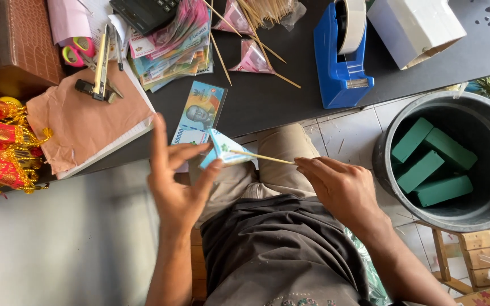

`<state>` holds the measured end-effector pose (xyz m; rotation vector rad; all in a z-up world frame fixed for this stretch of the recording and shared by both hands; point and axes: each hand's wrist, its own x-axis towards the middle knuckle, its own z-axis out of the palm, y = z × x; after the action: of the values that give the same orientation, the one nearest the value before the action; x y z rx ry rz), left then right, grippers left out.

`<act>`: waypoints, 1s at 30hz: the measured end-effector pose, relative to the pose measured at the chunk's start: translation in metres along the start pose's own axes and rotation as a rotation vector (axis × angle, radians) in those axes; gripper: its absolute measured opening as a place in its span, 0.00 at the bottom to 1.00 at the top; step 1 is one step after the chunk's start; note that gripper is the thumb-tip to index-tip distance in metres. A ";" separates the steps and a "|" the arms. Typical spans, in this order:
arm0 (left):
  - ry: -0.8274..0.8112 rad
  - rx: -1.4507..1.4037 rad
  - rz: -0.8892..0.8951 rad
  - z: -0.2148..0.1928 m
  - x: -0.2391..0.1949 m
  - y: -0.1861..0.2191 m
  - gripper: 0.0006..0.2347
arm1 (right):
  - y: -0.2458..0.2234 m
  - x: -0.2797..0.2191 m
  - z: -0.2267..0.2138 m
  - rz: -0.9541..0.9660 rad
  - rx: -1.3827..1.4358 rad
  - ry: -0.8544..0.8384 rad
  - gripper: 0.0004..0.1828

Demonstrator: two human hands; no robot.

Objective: The person folds paper money around wooden skewers and secures them with tape. They repeat this process multiple times, handling stacks of paper money, skewers, and a tape dispenser on a cluttered work table.

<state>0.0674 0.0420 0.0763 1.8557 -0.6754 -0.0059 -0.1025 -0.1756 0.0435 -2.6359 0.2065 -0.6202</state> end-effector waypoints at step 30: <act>-0.937 -0.384 -0.329 -0.036 0.090 -0.024 0.06 | -0.024 -0.012 0.037 0.343 1.029 -0.359 0.11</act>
<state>0.1648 0.0383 0.0972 1.5026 -0.8952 -1.1925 -0.0950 -0.1374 0.0189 -1.6128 0.1607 -0.0637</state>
